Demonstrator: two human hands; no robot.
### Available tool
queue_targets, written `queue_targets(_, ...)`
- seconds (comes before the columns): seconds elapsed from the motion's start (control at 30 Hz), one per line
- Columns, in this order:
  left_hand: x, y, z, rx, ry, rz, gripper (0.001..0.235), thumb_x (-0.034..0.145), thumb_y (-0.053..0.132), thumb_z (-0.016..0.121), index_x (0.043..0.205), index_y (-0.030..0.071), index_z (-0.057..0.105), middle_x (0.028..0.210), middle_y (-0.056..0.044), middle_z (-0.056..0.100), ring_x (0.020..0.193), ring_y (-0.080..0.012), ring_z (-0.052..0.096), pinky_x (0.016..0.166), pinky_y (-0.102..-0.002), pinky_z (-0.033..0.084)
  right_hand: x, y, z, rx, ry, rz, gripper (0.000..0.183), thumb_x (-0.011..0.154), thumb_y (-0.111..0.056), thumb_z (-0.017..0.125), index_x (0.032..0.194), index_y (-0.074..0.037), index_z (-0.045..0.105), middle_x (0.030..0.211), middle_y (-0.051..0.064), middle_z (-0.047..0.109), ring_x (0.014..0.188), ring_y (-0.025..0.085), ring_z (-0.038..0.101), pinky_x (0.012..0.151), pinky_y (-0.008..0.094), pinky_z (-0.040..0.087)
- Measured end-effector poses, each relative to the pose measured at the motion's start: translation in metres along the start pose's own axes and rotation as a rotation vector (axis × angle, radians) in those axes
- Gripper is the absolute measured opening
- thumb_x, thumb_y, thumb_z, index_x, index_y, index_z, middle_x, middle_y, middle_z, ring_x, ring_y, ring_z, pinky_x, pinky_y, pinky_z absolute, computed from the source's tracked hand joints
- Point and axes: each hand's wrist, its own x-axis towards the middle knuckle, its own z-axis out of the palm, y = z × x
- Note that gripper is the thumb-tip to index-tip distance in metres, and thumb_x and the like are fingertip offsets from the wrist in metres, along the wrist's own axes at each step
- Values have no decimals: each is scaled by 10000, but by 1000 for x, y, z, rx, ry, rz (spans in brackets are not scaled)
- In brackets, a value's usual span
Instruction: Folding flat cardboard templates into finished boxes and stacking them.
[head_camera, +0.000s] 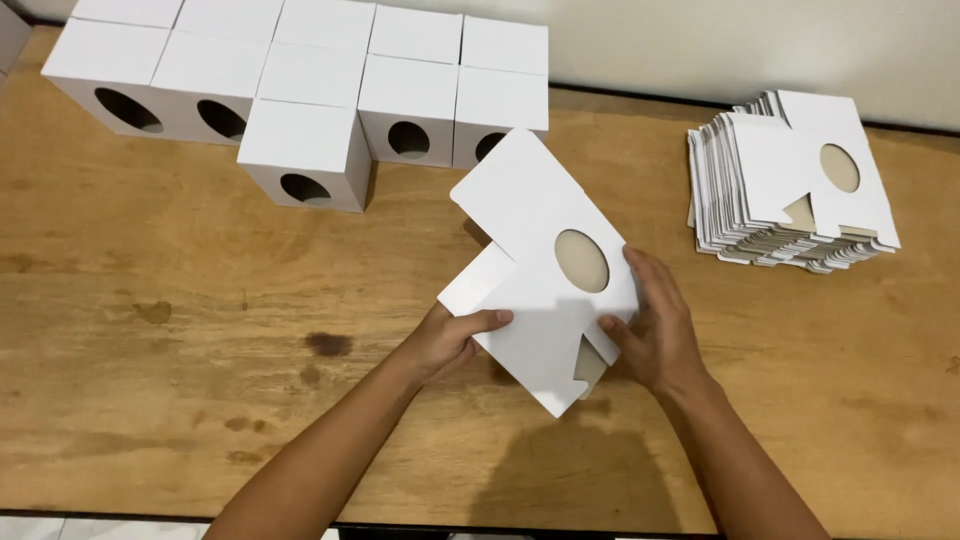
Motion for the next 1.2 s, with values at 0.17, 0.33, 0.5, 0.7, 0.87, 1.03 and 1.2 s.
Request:
queue_targets(0.17,3,-9,-8,176,21,150,551,871,178,613,1357,15,411,1140,-138,611,1072,-247,576,963,-495,483,-13,-7,17,162,-95,-96,896,767,-468,669,1421,37,323,1296,262,462,1229,410,465,1010,524,395)
queue_targets(0.33,11,-17,-18,410,-13,383,742,837,559,613,1313,84,298,1191,-97,493,1199,-206,413,1057,-473,364,-23,0,32,400,-191,-152,1038,693,-597,666,1439,26,301,1316,254,504,1226,372,494,1002,513,416)
queue_targets(0.5,13,-21,-17,421,-52,526,1080,683,854,497,1352,90,131,1259,-137,318,1278,-285,284,1115,-559,247,-29,15,31,474,-242,-261,1107,632,-676,663,1387,73,357,1310,244,473,1215,379,487,1005,499,414)
queue_targets(0.7,7,-11,-1,418,32,576,991,738,763,604,1350,136,141,1260,-61,298,1264,-218,301,1118,-489,268,-35,9,40,533,-271,-322,1187,628,-750,627,1450,13,239,1344,204,362,1263,318,379,1057,458,349)
queue_targets(0.87,-6,-1,23,429,69,570,954,738,641,695,1344,136,159,1279,-53,290,1262,-192,307,1117,-434,288,-22,-18,30,585,-207,-340,1106,656,-793,573,1404,-35,272,1426,202,257,1336,317,280,1102,472,267)
queue_targets(1.03,-18,4,41,452,43,519,951,710,465,777,1349,118,164,1259,-79,324,1243,-209,333,1117,-452,281,-21,-14,24,590,-153,-320,961,647,-746,631,1312,-126,321,1491,177,194,1387,316,237,1122,480,220)
queue_targets(1.2,-20,2,44,425,12,530,1018,649,426,836,1350,158,149,1315,-53,306,1233,-170,322,1120,-398,266,-22,-9,26,589,-162,-277,684,738,-541,686,1213,-131,411,1481,184,226,1380,333,276,1101,509,267)
